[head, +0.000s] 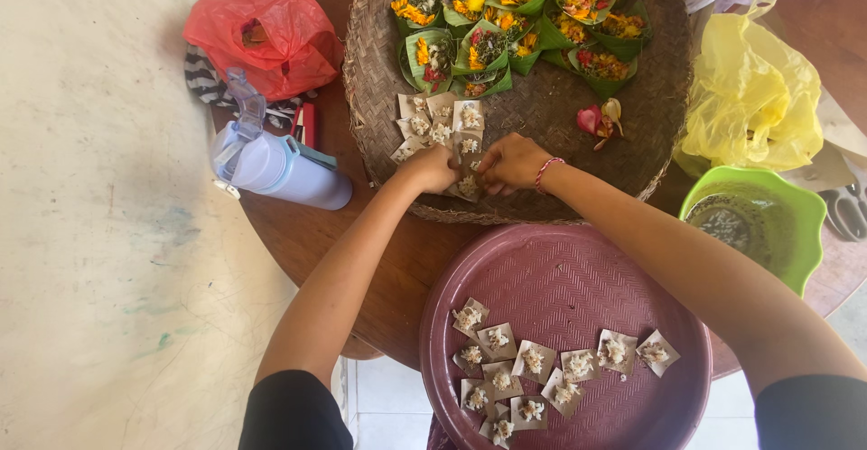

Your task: The person assembles small square packets by placing a white granular substance onto them and arranging them in a woven basket. The person then gathers remaining items, including a plastic bag and a green bowl, and carries them away.

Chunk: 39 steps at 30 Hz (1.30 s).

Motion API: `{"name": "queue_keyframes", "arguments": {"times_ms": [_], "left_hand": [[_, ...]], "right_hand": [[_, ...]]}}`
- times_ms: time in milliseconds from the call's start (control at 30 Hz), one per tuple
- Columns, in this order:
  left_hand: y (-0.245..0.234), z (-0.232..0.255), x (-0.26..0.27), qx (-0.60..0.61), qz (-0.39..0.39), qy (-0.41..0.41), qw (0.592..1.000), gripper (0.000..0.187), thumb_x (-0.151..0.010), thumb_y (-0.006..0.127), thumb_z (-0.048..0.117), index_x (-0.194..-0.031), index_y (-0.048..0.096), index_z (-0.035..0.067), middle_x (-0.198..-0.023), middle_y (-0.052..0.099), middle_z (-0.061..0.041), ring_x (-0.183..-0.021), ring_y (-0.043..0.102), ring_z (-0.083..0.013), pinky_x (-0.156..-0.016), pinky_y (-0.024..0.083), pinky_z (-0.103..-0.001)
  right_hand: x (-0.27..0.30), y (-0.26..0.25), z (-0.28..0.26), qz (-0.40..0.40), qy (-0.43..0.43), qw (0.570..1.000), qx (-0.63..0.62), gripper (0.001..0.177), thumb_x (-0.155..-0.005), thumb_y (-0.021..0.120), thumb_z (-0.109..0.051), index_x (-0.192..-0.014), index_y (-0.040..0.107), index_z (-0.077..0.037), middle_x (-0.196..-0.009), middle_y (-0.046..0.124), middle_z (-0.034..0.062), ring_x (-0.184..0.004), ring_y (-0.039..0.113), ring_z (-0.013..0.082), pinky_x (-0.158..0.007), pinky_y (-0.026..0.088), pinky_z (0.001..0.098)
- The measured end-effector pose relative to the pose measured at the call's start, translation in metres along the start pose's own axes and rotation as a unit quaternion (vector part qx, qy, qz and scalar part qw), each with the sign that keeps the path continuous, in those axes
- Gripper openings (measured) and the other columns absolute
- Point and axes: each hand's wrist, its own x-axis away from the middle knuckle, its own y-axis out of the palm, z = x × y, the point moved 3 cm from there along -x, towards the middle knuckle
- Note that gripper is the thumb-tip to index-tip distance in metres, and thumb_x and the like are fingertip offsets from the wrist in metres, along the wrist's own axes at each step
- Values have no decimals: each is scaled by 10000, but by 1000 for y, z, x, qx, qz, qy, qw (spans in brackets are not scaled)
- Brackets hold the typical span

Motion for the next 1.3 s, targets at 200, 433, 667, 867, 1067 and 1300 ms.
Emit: {"name": "queue_keyframes", "arguments": {"times_ms": [200,433,667,867,1067,1300], "left_hand": [[-3,22,25,-156,-17,-58,986,600,-937,683,271,-1437,436,53,-991,730,-112,-888,714,-226,-761,582,-393],[-4,28,34,-208,42,-38,977,480,-944,637,121,-1402,529,27,-821,752,-69,-732,738,-195,-629,609,-363],[-30,67,114,-81,302,103,944,176,-904,718,225,-1045,691,125,-784,754,-56,-706,721,-228,-627,564,-408],[19,63,189,83,258,96,958,117,-957,643,196,-1045,651,120,-906,754,-25,-640,743,-191,-544,592,-379],[117,27,211,49,191,92,976,117,-916,718,176,-1015,716,112,-946,801,-67,-713,745,-190,-568,546,-330],[166,7,183,-188,210,95,955,325,-851,623,-69,-1157,694,17,-1234,668,-292,-465,677,-179,-314,491,-262]], "right_hand": [[-4,14,-7,59,-45,969,235,197,-829,772,-192,-989,773,-76,-938,836,168,-902,787,225,-927,589,332],[-1,23,-12,121,-64,931,338,235,-833,784,-222,-1016,734,-83,-1047,731,220,-1020,718,372,-933,569,452],[50,6,-39,179,-123,920,326,174,-824,776,-209,-942,733,-88,-969,758,171,-943,727,365,-873,572,478],[149,0,-31,221,-231,942,98,170,-849,801,-171,-977,738,-79,-929,791,72,-823,770,158,-766,622,306],[200,55,38,106,-180,975,76,166,-884,746,-198,-1019,761,-102,-924,804,40,-808,779,154,-791,640,292],[179,127,98,43,-138,972,186,159,-889,701,-161,-1028,766,-121,-1041,785,59,-911,774,181,-895,615,323]]}}
